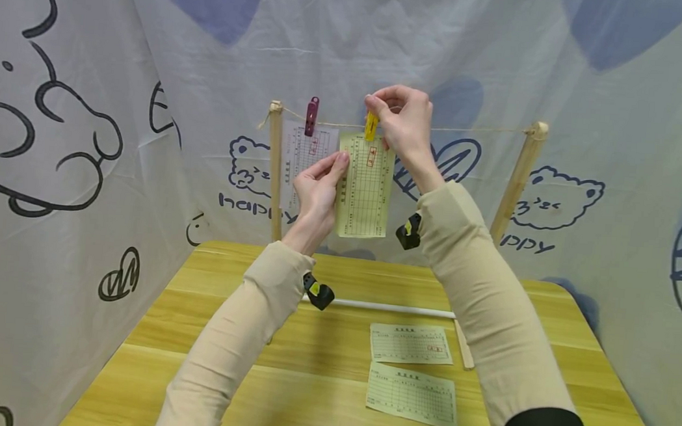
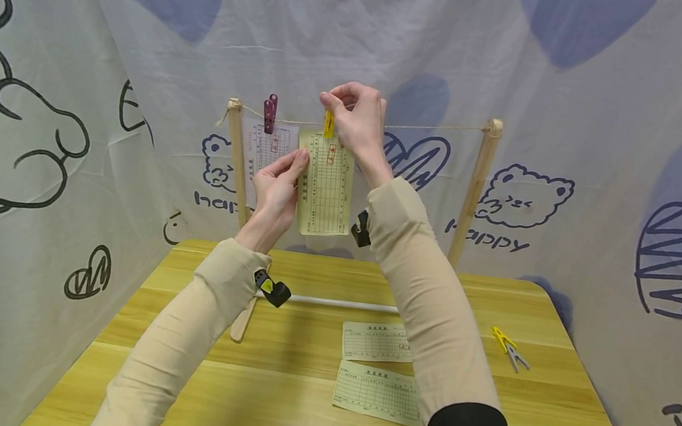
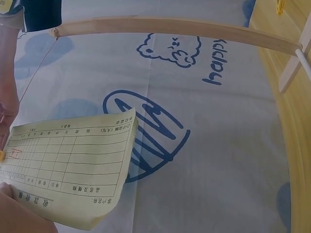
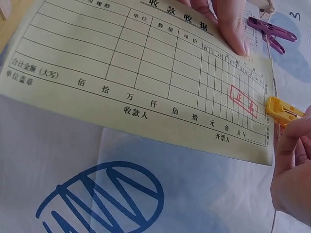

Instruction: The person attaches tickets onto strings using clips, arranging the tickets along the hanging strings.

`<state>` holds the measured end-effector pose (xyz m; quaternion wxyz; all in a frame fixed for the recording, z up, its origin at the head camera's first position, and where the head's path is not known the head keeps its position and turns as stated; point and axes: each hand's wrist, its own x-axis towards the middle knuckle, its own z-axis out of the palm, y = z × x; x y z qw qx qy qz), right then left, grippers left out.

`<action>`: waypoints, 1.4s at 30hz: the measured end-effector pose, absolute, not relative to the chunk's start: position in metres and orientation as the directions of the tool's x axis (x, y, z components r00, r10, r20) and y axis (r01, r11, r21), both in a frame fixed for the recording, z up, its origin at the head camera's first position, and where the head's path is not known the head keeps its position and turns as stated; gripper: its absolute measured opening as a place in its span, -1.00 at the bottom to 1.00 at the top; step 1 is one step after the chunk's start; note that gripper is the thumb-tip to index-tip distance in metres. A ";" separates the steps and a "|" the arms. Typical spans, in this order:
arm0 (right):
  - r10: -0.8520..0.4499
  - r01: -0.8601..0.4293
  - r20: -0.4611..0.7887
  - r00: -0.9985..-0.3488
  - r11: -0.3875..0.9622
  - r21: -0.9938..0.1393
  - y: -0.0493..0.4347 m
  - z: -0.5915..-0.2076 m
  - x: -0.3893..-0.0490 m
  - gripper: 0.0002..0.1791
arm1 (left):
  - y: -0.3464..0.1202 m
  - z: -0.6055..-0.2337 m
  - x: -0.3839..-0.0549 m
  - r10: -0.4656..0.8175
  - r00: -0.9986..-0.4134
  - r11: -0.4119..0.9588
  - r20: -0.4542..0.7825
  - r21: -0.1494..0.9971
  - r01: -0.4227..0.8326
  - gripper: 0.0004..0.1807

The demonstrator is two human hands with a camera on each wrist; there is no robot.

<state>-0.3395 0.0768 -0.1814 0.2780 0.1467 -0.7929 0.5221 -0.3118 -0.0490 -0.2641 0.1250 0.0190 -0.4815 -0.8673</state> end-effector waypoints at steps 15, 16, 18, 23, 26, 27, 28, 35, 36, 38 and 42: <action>0.049 -0.500 0.569 -0.821 0.421 -0.757 0.077 -0.180 -0.337 -0.73 | -0.048 -0.263 -0.313 -0.250 -0.964 -0.498 0.094 0.841 0.211 -0.67; 0.046 -0.499 0.566 -0.823 0.419 -0.759 0.077 -0.180 -0.337 -0.73 | -0.048 -0.262 -0.313 -0.252 -0.963 -0.496 0.094 0.842 0.212 -0.67; 0.042 -0.496 0.561 -0.827 0.415 -0.763 0.078 -0.180 -0.337 -0.73 | -0.048 -0.262 -0.313 -0.255 -0.962 -0.492 0.094 0.844 0.213 -0.67; 0.022 -0.500 0.553 -0.833 0.397 -0.770 0.078 -0.180 -0.335 -0.72 | -0.048 -0.262 -0.313 -0.261 -0.960 -0.480 0.101 0.850 0.219 -0.67; 0.010 -0.498 0.546 -0.838 0.394 -0.772 0.079 -0.180 -0.335 -0.70 | -0.048 -0.262 -0.313 -0.262 -0.960 -0.474 0.101 0.853 0.220 -0.67; 0.006 -0.497 0.543 -0.840 0.395 -0.773 0.079 -0.180 -0.335 -0.70 | -0.048 -0.262 -0.313 -0.263 -0.959 -0.473 0.102 0.853 0.220 -0.67; 0.004 -0.495 0.541 -0.841 0.397 -0.773 0.079 -0.180 -0.334 -0.70 | -0.048 -0.262 -0.314 -0.264 -0.959 -0.472 0.102 0.853 0.220 -0.67; -0.012 -0.492 0.535 -0.845 0.408 -0.769 0.081 -0.181 -0.335 -0.68 | -0.048 -0.262 -0.315 -0.266 -0.958 -0.473 0.103 0.853 0.223 -0.67; -0.015 -0.493 0.534 -0.845 0.408 -0.769 0.081 -0.181 -0.335 -0.68 | -0.048 -0.262 -0.315 -0.266 -0.958 -0.474 0.102 0.852 0.222 -0.67; -0.020 -0.493 0.532 -0.846 0.408 -0.768 0.081 -0.181 -0.335 -0.69 | -0.048 -0.262 -0.315 -0.268 -0.958 -0.472 0.104 0.853 0.225 -0.67; -0.035 -0.495 0.526 -0.850 0.396 -0.773 0.081 -0.181 -0.336 -0.69 | -0.048 -0.262 -0.315 -0.273 -0.956 -0.469 0.107 0.853 0.229 -0.67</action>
